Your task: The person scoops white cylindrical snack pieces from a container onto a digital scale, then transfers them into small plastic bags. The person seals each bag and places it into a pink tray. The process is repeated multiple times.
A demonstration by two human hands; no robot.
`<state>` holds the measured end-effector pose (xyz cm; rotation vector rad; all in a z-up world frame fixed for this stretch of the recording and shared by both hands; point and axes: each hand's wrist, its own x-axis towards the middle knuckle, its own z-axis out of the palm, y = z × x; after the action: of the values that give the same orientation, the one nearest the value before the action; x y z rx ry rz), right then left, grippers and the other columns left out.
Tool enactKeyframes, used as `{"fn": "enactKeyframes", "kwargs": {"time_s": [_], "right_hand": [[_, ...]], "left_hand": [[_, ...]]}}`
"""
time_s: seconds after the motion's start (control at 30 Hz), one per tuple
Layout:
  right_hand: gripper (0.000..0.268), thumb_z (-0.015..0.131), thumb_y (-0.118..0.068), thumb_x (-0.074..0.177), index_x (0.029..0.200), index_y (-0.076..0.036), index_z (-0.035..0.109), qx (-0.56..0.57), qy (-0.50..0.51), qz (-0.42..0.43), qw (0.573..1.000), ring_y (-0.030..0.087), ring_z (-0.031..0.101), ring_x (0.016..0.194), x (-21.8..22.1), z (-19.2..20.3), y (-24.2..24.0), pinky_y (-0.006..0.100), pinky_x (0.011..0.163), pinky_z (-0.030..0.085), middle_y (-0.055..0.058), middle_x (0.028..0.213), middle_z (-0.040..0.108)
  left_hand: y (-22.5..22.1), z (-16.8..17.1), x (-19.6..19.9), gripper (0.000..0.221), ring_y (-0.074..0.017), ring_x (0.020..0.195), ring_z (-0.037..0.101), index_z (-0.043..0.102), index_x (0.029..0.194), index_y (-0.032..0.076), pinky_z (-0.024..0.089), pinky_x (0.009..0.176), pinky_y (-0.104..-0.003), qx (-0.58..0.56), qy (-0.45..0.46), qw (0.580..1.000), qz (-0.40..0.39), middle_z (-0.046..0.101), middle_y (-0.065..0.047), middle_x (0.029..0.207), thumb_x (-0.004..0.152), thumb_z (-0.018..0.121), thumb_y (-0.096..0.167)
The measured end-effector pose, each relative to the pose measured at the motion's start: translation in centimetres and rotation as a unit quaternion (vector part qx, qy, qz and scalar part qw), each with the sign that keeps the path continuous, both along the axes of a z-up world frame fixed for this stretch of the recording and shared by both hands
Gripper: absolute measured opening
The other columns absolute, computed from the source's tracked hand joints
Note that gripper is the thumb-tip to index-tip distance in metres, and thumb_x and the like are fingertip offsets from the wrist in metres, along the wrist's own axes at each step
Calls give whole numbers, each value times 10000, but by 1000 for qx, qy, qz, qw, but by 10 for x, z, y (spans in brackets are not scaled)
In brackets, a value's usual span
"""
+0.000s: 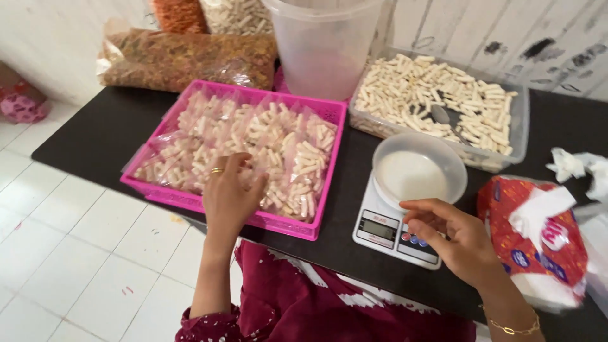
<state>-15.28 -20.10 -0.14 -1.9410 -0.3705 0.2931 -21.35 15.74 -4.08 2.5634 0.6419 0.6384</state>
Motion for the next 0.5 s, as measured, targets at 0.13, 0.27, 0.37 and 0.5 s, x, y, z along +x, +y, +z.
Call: {"fn": "enactKeyframes", "kwargs": {"time_s": [0.13, 0.27, 0.37, 0.5], "right_hand": [[326, 709, -56, 841, 1161, -70, 766, 30, -9, -52, 998, 183, 807, 824, -4, -16, -20, 252, 814, 610, 93, 943, 821], [260, 655, -98, 905, 1140, -72, 761, 72, -110, -123, 984, 119, 731, 843, -14, -21, -59, 222, 786, 581, 60, 963, 790], [118, 661, -157, 923, 962, -103, 758, -13, -219, -264, 939, 78, 673, 780, -14, -35, -104, 218, 724, 511, -2, 872, 760], [163, 727, -274, 943, 1061, -165, 704, -155, -235, -441, 852, 95, 494, 663, -8, -47, -181, 262, 696, 425, -36, 674, 511]], "left_hand": [[-2, -12, -3, 361, -318, 1031, 637, 575, 1234, 123, 489, 869, -458, 38, -127, 989, -64, 618, -74, 1232, 913, 643, 274], [-51, 10, -4, 106, -345, 1052, 578, 623, 1135, -40, 439, 992, -443, 34, -344, 923, -169, 649, -171, 1100, 1056, 592, 23], [-106, 12, 17, 164, -330, 964, 624, 665, 1035, -21, 473, 943, -447, 0, -367, 899, -237, 690, -153, 1015, 1064, 548, 90], [-193, 16, 47, 213, -275, 1053, 653, 704, 1058, 97, 447, 967, -408, -65, -292, 856, -422, 717, -72, 1092, 998, 525, 195]]}}
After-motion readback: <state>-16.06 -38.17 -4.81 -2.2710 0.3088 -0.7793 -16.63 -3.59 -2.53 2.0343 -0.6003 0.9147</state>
